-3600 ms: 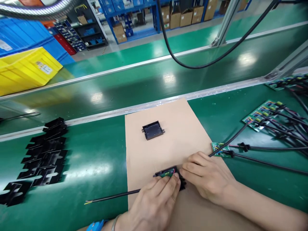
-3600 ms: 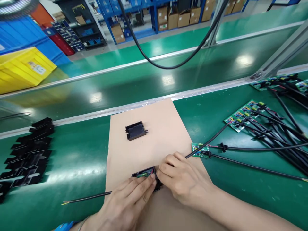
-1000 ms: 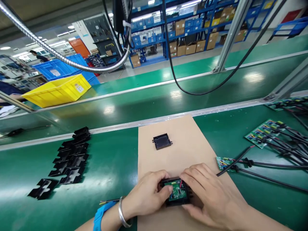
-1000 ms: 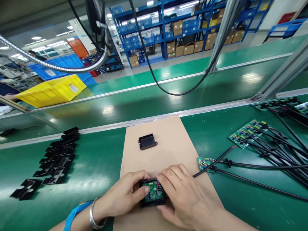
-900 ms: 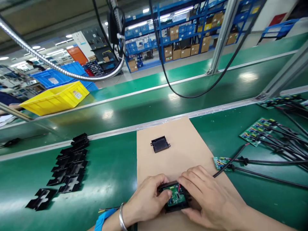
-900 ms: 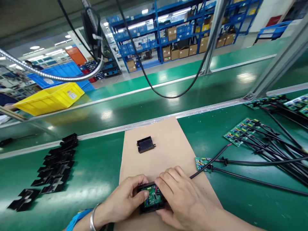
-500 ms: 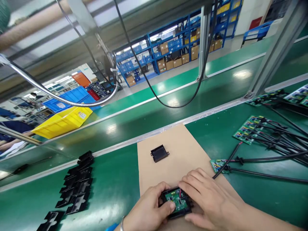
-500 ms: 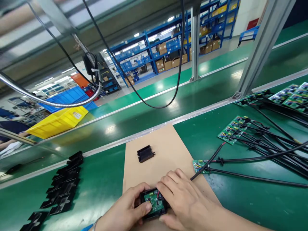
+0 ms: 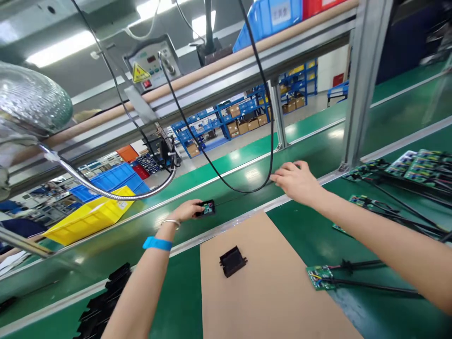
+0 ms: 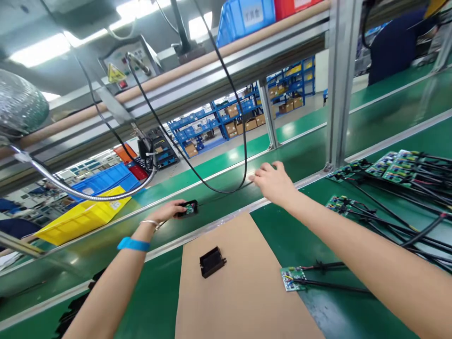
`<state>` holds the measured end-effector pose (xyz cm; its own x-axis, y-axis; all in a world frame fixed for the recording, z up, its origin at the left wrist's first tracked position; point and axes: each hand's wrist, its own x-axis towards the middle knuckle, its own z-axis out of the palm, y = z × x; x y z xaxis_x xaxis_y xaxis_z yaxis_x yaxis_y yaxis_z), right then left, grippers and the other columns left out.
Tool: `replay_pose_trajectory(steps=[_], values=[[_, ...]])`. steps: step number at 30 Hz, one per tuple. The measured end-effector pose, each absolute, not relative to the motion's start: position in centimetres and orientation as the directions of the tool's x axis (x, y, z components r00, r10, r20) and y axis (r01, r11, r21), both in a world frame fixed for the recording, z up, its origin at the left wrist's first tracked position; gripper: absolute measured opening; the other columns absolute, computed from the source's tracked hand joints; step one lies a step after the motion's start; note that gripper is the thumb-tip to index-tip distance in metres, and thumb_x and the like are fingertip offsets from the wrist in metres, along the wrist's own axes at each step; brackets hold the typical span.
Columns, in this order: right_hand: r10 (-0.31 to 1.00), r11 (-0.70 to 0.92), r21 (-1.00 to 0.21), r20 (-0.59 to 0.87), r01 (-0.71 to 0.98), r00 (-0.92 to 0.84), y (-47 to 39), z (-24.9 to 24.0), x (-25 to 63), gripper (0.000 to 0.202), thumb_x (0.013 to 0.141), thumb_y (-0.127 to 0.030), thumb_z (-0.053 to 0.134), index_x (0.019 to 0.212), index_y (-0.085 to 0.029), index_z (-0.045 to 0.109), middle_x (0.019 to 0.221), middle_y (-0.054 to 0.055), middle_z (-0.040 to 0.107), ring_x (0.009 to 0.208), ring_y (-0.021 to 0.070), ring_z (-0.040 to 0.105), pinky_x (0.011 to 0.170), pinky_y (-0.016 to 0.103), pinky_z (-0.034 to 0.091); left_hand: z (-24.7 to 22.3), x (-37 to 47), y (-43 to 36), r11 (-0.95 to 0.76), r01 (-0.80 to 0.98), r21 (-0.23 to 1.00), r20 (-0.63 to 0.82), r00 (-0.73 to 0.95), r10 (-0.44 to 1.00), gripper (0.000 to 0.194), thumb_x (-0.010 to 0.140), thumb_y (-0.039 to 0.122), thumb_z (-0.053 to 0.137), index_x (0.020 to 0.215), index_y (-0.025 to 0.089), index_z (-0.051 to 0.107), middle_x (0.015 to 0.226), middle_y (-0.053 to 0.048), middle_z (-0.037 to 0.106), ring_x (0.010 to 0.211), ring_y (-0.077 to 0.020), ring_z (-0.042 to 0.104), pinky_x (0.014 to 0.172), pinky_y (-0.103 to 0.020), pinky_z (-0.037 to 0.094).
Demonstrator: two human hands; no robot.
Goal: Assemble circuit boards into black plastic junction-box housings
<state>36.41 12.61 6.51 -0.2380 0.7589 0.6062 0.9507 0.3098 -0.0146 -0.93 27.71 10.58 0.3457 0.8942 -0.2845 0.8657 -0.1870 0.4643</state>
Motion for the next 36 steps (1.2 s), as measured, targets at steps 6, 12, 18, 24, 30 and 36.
replay_pose_trajectory(steps=[6,12,18,24,30,36], values=[[0.851,0.356,-0.093,0.444,0.93,-0.281,9.3,3.9,36.7,0.022,0.089,-0.014,0.049,0.1,-0.008,0.066,0.099,0.013,0.06,0.104,0.0258,0.052,0.086,0.041,0.039,4.9,-0.2,25.2,-0.311,0.91,0.276,0.027,0.316,0.948,0.064,0.087,0.045,0.053,0.136,0.005,0.041,0.145,-0.023,0.029,0.137,-0.0347,0.024,0.113,-0.053,0.015],[0.943,0.292,-0.468,-0.005,0.834,-0.333,-0.6,-0.9,36.1,0.022,0.08,-0.03,0.065,0.1,-0.021,0.06,0.096,0.006,0.056,0.093,0.0233,0.055,0.075,0.038,0.048,0.5,-0.6,13.1,-0.584,0.711,0.392,-0.017,0.64,0.768,0.078,0.075,0.054,0.065,0.14,0.017,0.041,0.142,-0.012,0.04,0.131,-0.027,0.038,0.112,-0.042,0.029],[0.944,0.299,-0.391,-0.015,0.871,-0.33,-1.0,-1.6,35.2,0.015,0.093,-0.017,0.038,0.081,-0.018,0.047,0.088,0.006,0.049,0.076,0.0189,0.052,0.069,0.036,0.044,-1.5,0.1,6.2,-0.582,0.668,0.464,0.07,0.627,0.776,0.058,0.085,0.032,0.056,0.138,0.017,0.039,0.131,-0.015,0.045,0.123,-0.0234,0.044,0.107,-0.042,0.034],[0.84,0.496,-0.457,0.467,0.738,-0.275,-1.8,0.4,28.8,0.011,0.094,-0.018,0.038,0.087,-0.018,0.047,0.091,0.007,0.048,0.062,0.0124,0.049,0.056,0.029,0.043,-0.5,1.3,0.5,-0.357,0.465,0.81,0.026,0.58,0.814,0.058,0.083,0.048,0.062,0.131,0.018,0.047,0.124,-0.016,0.047,0.114,-0.0272,0.047,0.099,-0.046,0.038],[0.457,0.838,-0.27,0.821,0.474,-0.341,-1.5,0.8,21.1,0.014,0.089,-0.014,0.039,0.087,-0.017,0.053,0.083,0.006,0.057,0.078,0.0162,0.055,0.069,0.028,0.046,0.4,3.0,-1.0,0.498,-0.243,0.833,-0.28,0.591,0.757,0.041,0.094,0.046,0.05,0.115,0.012,0.057,0.1,-0.014,0.061,0.087,-0.0198,0.062,0.078,-0.032,0.047],[0.848,0.526,-0.716,0.403,0.459,-0.344,-0.6,2.2,22.5,0.011,0.089,-0.018,0.046,0.088,-0.017,0.057,0.087,0.005,0.057,0.081,0.017,0.052,0.072,0.032,0.041,0.2,2.2,-1.0,0.367,-0.274,0.889,-0.205,0.478,0.854,0.041,0.074,0.042,0.072,0.102,0.013,0.063,0.099,-0.012,0.062,0.093,-0.0221,0.061,0.086,-0.035,0.044]])
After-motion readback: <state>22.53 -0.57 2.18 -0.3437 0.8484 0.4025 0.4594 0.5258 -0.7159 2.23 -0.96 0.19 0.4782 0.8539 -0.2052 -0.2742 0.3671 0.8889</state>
